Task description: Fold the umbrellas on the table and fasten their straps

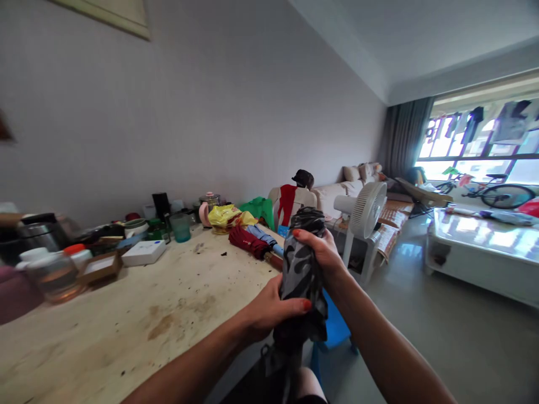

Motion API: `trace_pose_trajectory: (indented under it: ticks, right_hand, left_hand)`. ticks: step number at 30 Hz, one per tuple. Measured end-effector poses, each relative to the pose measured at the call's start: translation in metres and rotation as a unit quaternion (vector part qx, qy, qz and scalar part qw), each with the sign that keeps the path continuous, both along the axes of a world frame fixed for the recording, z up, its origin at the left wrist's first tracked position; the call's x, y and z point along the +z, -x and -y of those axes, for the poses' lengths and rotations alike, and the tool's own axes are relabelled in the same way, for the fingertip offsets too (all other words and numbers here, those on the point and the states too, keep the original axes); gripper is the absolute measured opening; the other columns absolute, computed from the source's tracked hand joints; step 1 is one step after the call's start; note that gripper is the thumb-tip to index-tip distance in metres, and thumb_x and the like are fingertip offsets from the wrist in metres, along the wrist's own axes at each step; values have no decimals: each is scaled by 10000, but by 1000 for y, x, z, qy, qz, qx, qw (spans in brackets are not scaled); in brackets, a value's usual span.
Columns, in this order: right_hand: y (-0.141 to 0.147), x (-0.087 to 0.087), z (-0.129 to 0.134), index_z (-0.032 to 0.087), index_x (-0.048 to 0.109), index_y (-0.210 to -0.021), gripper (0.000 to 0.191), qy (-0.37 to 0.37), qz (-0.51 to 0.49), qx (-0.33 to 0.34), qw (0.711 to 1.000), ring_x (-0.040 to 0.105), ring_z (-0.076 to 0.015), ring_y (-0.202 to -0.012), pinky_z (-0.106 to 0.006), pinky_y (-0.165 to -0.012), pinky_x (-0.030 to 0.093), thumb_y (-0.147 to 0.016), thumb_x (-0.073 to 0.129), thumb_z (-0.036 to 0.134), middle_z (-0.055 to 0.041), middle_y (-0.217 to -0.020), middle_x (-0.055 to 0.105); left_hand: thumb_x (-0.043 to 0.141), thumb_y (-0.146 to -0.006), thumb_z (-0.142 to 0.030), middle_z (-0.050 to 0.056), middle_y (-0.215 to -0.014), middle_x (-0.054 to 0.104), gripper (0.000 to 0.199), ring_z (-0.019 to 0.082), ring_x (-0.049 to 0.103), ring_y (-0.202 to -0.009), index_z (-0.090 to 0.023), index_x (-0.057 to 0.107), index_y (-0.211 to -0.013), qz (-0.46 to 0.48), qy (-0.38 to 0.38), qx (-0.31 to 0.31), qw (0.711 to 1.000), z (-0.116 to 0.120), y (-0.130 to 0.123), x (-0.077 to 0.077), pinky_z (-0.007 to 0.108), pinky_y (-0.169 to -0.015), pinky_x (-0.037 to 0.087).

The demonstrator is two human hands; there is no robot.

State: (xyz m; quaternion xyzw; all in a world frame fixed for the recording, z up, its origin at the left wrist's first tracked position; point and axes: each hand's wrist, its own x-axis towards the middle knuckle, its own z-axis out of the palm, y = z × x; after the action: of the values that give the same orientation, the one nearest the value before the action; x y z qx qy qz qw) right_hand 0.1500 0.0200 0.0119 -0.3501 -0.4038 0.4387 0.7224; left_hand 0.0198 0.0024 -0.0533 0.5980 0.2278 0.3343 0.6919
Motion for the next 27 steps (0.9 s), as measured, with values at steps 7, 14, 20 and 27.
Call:
trace_pose_trajectory:
  ticks: [7, 14, 20, 27]
  right_hand:
    - [-4, 0, -2, 166, 608, -777, 430, 10, -84, 71, 994, 524, -116, -440, -240, -431, 448, -456, 818, 360, 25, -566, 605]
    - [10, -20, -9, 163, 579, -679, 364, 55, -68, 1, 996, 523, -109, -482, -246, -486, 472, -446, 848, 239, 24, -569, 607]
    - [-12, -11, -6, 165, 617, -666, 249, 2, -84, 142, 986, 517, -128, -485, -268, -466, 469, -504, 745, 304, -1, -583, 594]
    - [-13, -19, -5, 183, 604, -716, 292, -28, -97, 127, 987, 531, -141, -513, -284, -489, 475, -533, 743, 362, -3, -632, 602]
  left_hand:
    - [811, -565, -437, 43, -780, 594, 513, 137, 537, -685, -118, 625, -920, 29, 31, -37, 998, -2, -2, -10, 249, -642, 425]
    - [680, -619, -204, 56, -865, 637, 327, 211, 566, -827, -156, 580, -926, -217, -232, 263, 911, -9, -5, 0, 309, -749, 436]
    - [801, -541, -367, 57, -826, 644, 517, 207, 639, -731, -151, 576, -954, -50, 42, -68, 996, -16, 6, -7, 283, -603, 481]
    - [744, -596, -321, -30, -564, 537, 299, 82, 439, -433, -155, 569, -772, -99, 30, 26, 994, -13, -4, -11, 215, -430, 344]
